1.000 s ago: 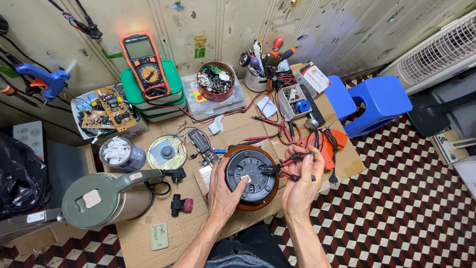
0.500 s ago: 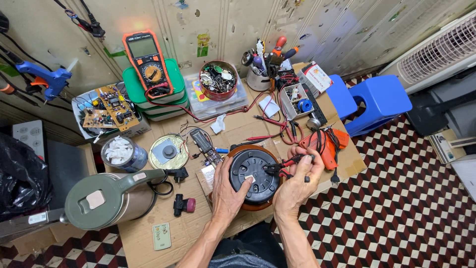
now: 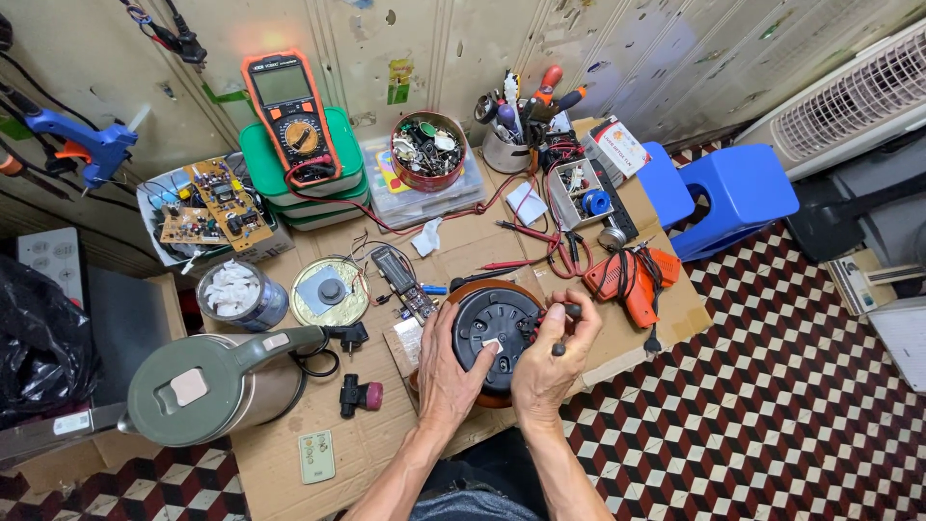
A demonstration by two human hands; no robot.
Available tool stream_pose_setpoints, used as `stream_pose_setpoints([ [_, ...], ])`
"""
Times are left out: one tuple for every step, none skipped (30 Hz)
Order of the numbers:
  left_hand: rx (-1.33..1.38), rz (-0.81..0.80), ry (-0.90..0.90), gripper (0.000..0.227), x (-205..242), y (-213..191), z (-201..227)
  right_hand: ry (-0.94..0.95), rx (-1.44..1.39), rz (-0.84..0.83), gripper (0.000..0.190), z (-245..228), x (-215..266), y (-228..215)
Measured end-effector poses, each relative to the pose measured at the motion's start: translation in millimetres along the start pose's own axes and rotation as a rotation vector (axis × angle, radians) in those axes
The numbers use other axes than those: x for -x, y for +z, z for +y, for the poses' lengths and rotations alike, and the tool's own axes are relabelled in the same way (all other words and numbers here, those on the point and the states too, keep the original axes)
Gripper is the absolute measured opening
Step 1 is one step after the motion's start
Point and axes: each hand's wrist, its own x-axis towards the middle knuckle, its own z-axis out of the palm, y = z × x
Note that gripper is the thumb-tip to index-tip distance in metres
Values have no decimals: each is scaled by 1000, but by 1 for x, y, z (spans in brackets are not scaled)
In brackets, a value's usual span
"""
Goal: Repairing the heating element and internal wiring in the base of a ceramic electric pot.
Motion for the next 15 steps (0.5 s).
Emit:
stream_pose_setpoints([
  [1, -1, -1, 86, 0, 0, 0, 0, 2, 0, 26, 3, -2, -1],
  [3, -12, -18, 86, 0, 0, 1, -3, 6, -13, 24, 6, -4, -3],
  [5, -23, -35, 85, 1, -1, 1, -5, 10, -26, 23, 9, -6, -5],
  [6, -21, -38, 85, 1, 0, 0, -6, 11, -30, 23, 13, -12, -9],
  [-1, -16, -30, 85, 2, 1, -1, -13, -6, -39, 21, 17, -17, -14],
  [-9, -9, -25, 84, 3, 2, -1, -19, -24, -51, 20, 21, -23, -18],
  [-10, -4, -31, 84, 4, 2, -2, -18, -24, -58, 20, 23, -27, -19],
  [-20, 1, -12, 83, 5, 2, -2, -24, -81, -81, 20, 24, -30, -20],
  [-30, 6, 7, 83, 6, 2, -3, -29, -138, -104, 20, 26, -33, -22],
  [-30, 8, 6, 83, 6, 1, -2, -29, -138, -107, 20, 25, -35, -23],
  [-21, -7, -11, 82, 5, 1, -1, -24, -179, -154, 20, 23, -37, -24],
  [-13, -22, -29, 82, 5, 1, 0, -18, -219, -203, 20, 22, -38, -25],
  [-14, -21, -31, 82, 5, 1, -1, -16, -219, -206, 20, 23, -43, -27],
  [-16, -17, -25, 82, 6, 1, -1, -18, -232, -259, 20, 24, -47, -29],
  [-19, -12, -18, 82, 6, 1, -2, -21, -245, -311, 20, 24, -51, -31],
])
